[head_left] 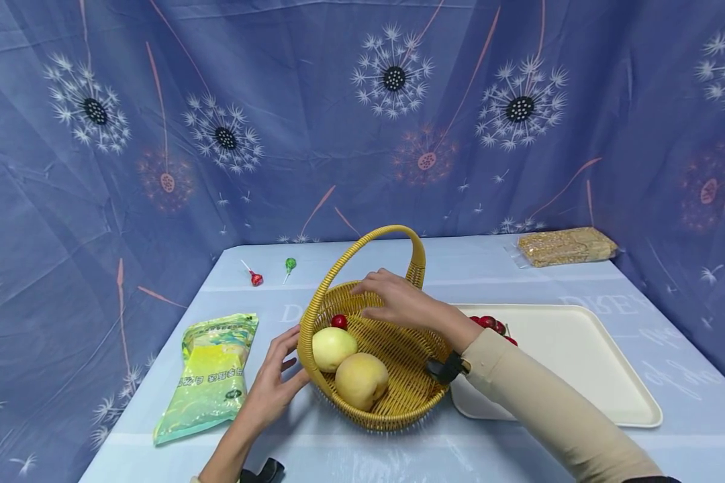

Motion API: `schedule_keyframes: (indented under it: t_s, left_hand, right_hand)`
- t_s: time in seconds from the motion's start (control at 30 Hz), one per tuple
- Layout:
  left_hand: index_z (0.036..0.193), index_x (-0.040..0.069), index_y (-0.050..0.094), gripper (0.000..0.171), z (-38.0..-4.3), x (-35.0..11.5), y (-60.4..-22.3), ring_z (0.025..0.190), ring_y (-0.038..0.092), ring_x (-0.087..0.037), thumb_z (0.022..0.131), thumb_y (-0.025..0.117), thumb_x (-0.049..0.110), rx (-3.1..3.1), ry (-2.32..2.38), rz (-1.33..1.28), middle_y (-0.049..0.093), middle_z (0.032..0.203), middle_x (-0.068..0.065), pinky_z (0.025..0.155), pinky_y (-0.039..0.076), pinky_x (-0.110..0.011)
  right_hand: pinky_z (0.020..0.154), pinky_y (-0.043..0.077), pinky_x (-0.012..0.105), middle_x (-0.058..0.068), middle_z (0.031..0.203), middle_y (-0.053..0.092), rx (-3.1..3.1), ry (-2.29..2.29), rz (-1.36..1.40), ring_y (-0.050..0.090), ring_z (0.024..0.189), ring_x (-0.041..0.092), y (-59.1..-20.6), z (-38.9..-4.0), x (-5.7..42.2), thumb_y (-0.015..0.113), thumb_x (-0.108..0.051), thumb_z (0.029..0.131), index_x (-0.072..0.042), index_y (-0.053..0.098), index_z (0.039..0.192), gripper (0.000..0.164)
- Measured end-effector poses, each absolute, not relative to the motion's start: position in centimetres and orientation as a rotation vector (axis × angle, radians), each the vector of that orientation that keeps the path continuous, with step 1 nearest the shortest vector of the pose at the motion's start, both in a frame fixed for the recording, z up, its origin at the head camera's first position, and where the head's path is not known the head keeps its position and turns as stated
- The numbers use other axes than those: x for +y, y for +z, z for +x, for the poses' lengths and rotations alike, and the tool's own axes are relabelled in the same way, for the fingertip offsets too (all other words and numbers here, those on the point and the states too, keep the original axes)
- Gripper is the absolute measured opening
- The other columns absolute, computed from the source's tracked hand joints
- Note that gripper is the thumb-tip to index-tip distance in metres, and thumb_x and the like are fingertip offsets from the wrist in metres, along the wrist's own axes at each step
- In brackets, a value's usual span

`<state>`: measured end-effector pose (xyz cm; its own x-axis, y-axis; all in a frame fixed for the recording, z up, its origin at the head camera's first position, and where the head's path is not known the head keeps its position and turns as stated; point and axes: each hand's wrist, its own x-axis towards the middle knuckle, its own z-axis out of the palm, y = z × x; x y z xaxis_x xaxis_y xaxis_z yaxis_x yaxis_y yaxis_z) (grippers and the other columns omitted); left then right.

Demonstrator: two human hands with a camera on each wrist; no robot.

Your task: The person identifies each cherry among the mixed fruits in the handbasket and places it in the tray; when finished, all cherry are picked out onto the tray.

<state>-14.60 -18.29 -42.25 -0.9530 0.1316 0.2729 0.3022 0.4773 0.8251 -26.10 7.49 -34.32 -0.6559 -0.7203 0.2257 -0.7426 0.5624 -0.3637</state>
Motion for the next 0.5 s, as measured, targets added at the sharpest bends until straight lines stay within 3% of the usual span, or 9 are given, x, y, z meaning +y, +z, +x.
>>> schedule_keyframes:
  t_s: [0.33, 0.5]
  left_hand:
    - [0.137, 0.019, 0.045, 0.056, -14.6, -18.3, -42.0, 0.13, 0.043, -0.034, 0.087, 0.068, 0.023, -2.552, -1.472, -0.369, 0.034, 0.148, -0.004, 0.099, 0.044, -0.055]
    - [0.137, 0.02, 0.045, 0.054, -14.6, -18.2, -42.1, 0.133, 0.039, -0.031, 0.087, 0.067, 0.024, -2.554, -1.476, -0.373, 0.034, 0.148, -0.003, 0.1, 0.044, -0.054]
  right_hand:
    - [0.094, 0.047, 0.037, 0.002, 0.122, 0.061, -2.872, 0.645, 1.263, 0.051, 0.113, 0.021, -35.9, -27.7, 5.4, 0.066, -0.024, 0.089, -0.016, 0.058, 0.125, 0.038]
    - [0.105, 0.042, 0.041, 0.001, 0.127, 0.059, -2.886, 0.554, 1.305, 0.05, 0.122, 0.023, -37.0, -28.0, 4.7, 0.066, -0.024, 0.089, -0.016, 0.058, 0.126, 0.038]
